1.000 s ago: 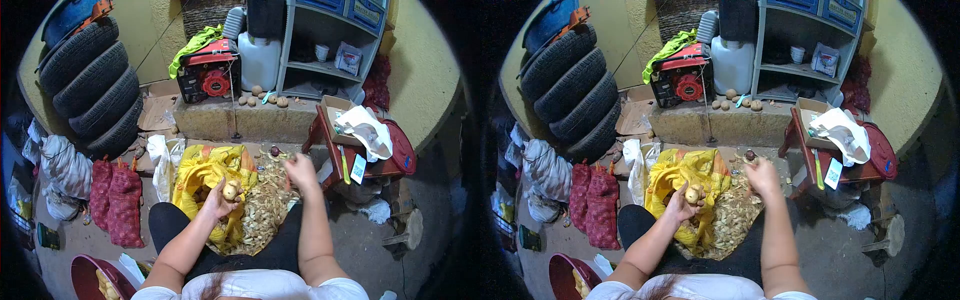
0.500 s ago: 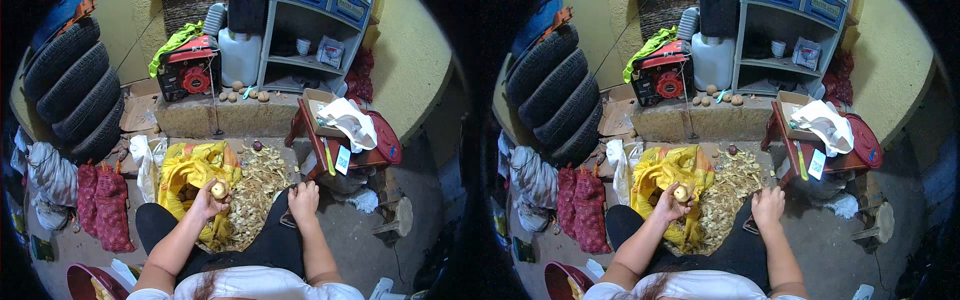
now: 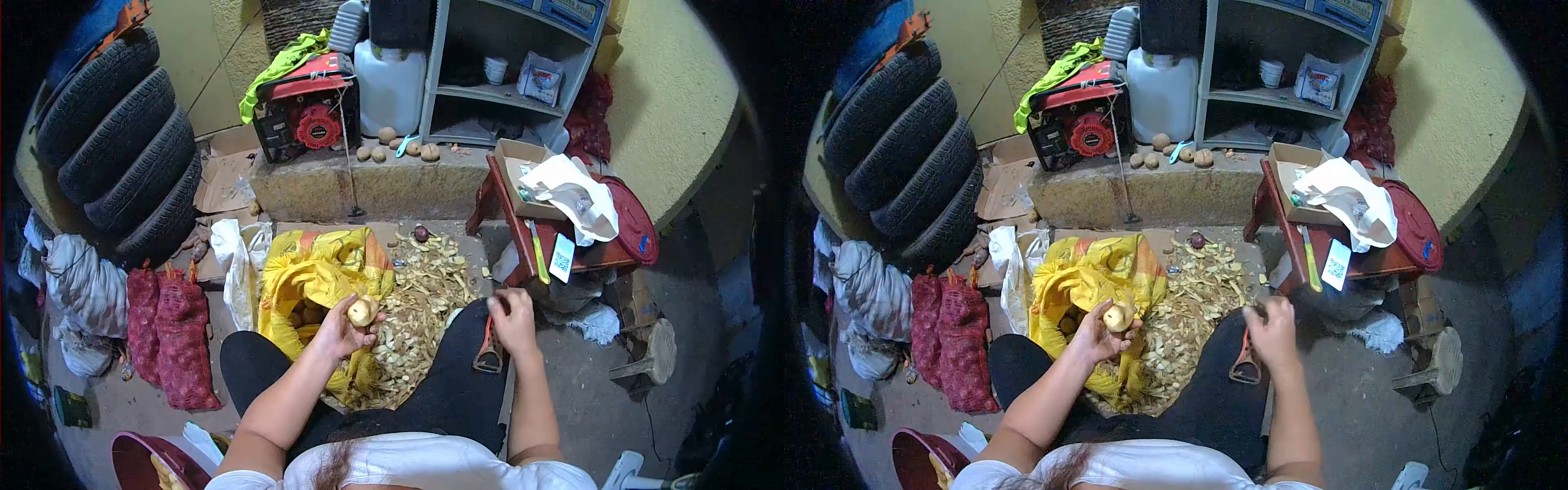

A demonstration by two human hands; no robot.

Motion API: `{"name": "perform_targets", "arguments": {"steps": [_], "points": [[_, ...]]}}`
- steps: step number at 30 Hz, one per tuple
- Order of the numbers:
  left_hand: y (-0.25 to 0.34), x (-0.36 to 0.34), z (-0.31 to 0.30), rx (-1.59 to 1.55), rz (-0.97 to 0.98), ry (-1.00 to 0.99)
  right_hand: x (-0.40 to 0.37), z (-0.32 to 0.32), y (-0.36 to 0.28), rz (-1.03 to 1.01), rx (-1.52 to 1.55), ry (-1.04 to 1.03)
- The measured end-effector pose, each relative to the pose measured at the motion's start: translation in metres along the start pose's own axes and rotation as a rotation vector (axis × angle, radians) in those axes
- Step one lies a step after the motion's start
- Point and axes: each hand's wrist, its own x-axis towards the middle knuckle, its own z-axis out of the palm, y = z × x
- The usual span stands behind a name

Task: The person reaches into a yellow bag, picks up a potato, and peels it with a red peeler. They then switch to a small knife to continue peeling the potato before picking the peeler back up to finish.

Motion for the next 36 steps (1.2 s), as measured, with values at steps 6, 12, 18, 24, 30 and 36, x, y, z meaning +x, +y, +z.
{"name": "perform_targets", "arguments": {"steps": [6, 12, 18, 24, 30, 36], "points": [[0.0, 0.0, -0.005, -0.053, -0.065, -0.162, 0.064, 0.008, 0.099, 0.3, -0.216, 0.176], [-0.002, -0.004, 0.002, 0.028, 0.013, -0.212, 0.1, 0.031, 0.152, 0.437, -0.578, -0.093], [0.001, -0.012, 0.012, 0.054, 0.076, -0.2, 0.107, 0.04, 0.167, 0.356, -0.805, -0.233], [0.002, -0.011, 0.004, 0.184, 0.109, -0.303, 0.111, 0.036, 0.165, 0.442, -0.677, -0.073], [0.005, -0.016, 0.009, 0.249, 0.149, -0.24, 0.129, 0.009, 0.171, 0.639, 0.11, 0.124], [0.018, -0.026, 0.02, 0.331, 0.269, -0.27, 0.061, -0.04, -0.025, 0.268, 1.151, -0.175]]}}
